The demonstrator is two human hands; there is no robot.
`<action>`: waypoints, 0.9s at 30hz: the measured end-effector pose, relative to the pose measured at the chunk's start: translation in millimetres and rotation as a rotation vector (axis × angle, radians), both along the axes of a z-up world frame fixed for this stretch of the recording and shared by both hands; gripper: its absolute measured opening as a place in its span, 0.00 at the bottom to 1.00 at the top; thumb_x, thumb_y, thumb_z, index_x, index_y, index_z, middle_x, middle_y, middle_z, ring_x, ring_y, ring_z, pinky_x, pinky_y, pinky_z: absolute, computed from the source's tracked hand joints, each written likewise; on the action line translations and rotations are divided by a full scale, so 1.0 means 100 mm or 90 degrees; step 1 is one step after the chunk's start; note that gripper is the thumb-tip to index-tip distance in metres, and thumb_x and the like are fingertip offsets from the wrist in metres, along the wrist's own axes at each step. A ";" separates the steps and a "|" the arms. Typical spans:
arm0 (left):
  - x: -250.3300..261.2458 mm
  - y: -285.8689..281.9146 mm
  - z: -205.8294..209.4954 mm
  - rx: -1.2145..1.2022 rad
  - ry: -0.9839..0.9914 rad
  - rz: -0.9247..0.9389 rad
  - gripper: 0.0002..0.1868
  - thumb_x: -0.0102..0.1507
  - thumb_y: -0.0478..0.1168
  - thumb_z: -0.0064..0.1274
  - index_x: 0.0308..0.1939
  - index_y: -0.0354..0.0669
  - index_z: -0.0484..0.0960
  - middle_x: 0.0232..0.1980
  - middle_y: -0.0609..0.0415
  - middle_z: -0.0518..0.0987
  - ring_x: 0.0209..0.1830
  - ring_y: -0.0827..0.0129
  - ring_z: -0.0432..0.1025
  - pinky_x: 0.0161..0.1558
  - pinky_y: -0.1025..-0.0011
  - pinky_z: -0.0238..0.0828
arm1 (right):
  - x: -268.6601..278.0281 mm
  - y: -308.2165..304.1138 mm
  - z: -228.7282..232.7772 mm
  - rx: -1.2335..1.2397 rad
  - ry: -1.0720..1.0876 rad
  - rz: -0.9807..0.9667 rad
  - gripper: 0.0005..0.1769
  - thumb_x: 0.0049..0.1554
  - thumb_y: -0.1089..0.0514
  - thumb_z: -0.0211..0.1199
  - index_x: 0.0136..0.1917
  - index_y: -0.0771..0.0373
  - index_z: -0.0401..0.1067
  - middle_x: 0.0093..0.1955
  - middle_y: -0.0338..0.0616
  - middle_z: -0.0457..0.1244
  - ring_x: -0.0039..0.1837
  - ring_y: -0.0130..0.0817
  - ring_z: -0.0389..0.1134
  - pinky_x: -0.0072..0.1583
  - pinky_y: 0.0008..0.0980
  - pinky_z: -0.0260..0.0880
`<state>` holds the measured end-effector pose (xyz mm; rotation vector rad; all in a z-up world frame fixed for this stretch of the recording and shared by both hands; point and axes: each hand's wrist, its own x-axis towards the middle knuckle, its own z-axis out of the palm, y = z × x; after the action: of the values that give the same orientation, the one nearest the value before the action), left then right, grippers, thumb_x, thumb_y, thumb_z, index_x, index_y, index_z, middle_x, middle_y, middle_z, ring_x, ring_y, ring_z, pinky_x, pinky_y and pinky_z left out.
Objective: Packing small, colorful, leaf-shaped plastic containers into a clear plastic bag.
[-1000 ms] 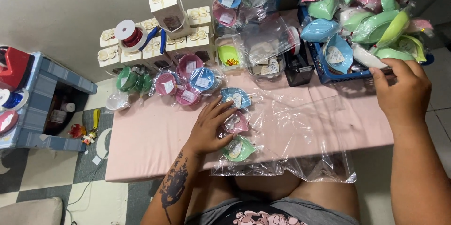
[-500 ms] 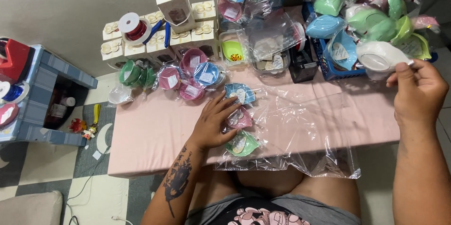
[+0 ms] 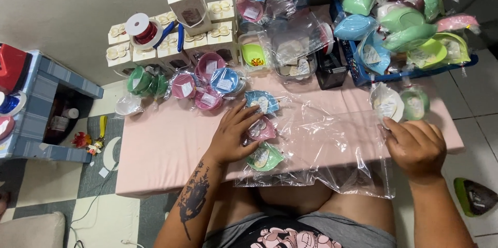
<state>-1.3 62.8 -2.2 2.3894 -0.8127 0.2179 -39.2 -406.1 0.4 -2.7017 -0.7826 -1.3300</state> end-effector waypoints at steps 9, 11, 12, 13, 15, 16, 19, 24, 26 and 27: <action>0.00 -0.02 0.03 0.005 -0.014 0.008 0.36 0.64 0.62 0.56 0.74 0.57 0.73 0.79 0.56 0.69 0.84 0.51 0.54 0.76 0.40 0.51 | -0.11 0.07 -0.08 0.212 0.215 0.136 0.18 0.62 0.62 0.69 0.62 0.75 0.77 0.51 0.55 0.73 0.52 0.47 0.75 0.63 0.49 0.77; -0.01 -0.02 0.03 0.006 -0.013 0.004 0.36 0.64 0.60 0.56 0.75 0.57 0.73 0.79 0.55 0.69 0.84 0.51 0.54 0.77 0.40 0.51 | -0.05 -0.12 -0.15 0.215 0.158 0.091 0.11 0.64 0.68 0.69 0.60 0.75 0.79 0.52 0.57 0.73 0.53 0.50 0.75 0.61 0.48 0.78; 0.00 -0.03 0.04 0.006 -0.013 0.002 0.36 0.64 0.59 0.56 0.75 0.56 0.72 0.78 0.55 0.69 0.84 0.51 0.54 0.77 0.40 0.51 | -0.03 -0.22 -0.19 0.215 0.100 0.047 0.06 0.67 0.74 0.70 0.57 0.76 0.81 0.53 0.60 0.74 0.53 0.53 0.76 0.58 0.47 0.79; 0.00 -0.02 0.03 0.007 -0.013 0.000 0.36 0.64 0.59 0.56 0.75 0.56 0.72 0.78 0.55 0.69 0.84 0.51 0.54 0.77 0.40 0.51 | -0.02 -0.31 -0.14 0.216 0.100 0.046 0.06 0.67 0.74 0.70 0.57 0.76 0.81 0.53 0.60 0.74 0.53 0.53 0.76 0.58 0.47 0.79; 0.00 -0.02 0.01 0.005 -0.010 -0.001 0.36 0.64 0.58 0.57 0.75 0.56 0.72 0.79 0.56 0.69 0.85 0.51 0.53 0.77 0.40 0.50 | -0.02 -0.49 -0.05 0.210 -0.015 -0.068 0.06 0.75 0.78 0.68 0.58 0.79 0.85 0.51 0.63 0.71 0.52 0.61 0.69 0.58 0.55 0.71; 0.00 -0.02 0.02 0.006 -0.009 -0.001 0.36 0.64 0.58 0.57 0.75 0.56 0.72 0.79 0.56 0.69 0.85 0.51 0.53 0.77 0.40 0.50 | 0.00 -0.57 -0.05 0.211 -0.014 -0.069 0.06 0.75 0.78 0.68 0.58 0.79 0.85 0.51 0.63 0.71 0.52 0.61 0.69 0.58 0.55 0.71; 0.00 -0.03 0.03 0.002 -0.014 0.003 0.36 0.64 0.61 0.56 0.74 0.57 0.73 0.78 0.55 0.70 0.85 0.51 0.53 0.77 0.39 0.51 | 0.04 -0.67 -0.05 0.185 0.082 -0.183 0.10 0.75 0.74 0.73 0.67 0.72 0.88 0.52 0.54 0.73 0.47 0.46 0.70 0.52 0.43 0.71; 0.01 -0.02 0.02 -0.011 -0.020 -0.006 0.36 0.64 0.59 0.57 0.74 0.56 0.73 0.78 0.55 0.70 0.84 0.50 0.54 0.76 0.40 0.52 | 0.09 -0.09 0.29 0.005 0.516 -0.392 0.40 0.59 0.32 0.62 0.82 0.41 0.66 0.45 0.39 0.74 0.50 0.50 0.76 0.44 0.51 0.74; 0.00 -0.02 0.04 -0.010 -0.013 -0.007 0.35 0.64 0.59 0.57 0.74 0.56 0.73 0.78 0.55 0.70 0.84 0.50 0.54 0.77 0.39 0.52 | 0.06 -0.22 0.02 -0.003 0.423 -0.356 0.33 0.61 0.36 0.64 0.76 0.43 0.73 0.48 0.42 0.74 0.52 0.51 0.75 0.46 0.51 0.73; 0.00 -0.02 0.05 -0.011 -0.006 -0.007 0.35 0.64 0.58 0.56 0.75 0.57 0.72 0.79 0.55 0.70 0.84 0.50 0.54 0.77 0.39 0.51 | 0.05 -0.28 -0.12 -0.011 0.329 -0.319 0.25 0.63 0.40 0.66 0.71 0.45 0.79 0.52 0.45 0.74 0.55 0.51 0.74 0.47 0.50 0.73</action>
<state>-1.3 61.0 3.3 2.3698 -0.8245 0.2310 -34.3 -433.8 -11.6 -3.1562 -0.0709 -0.5839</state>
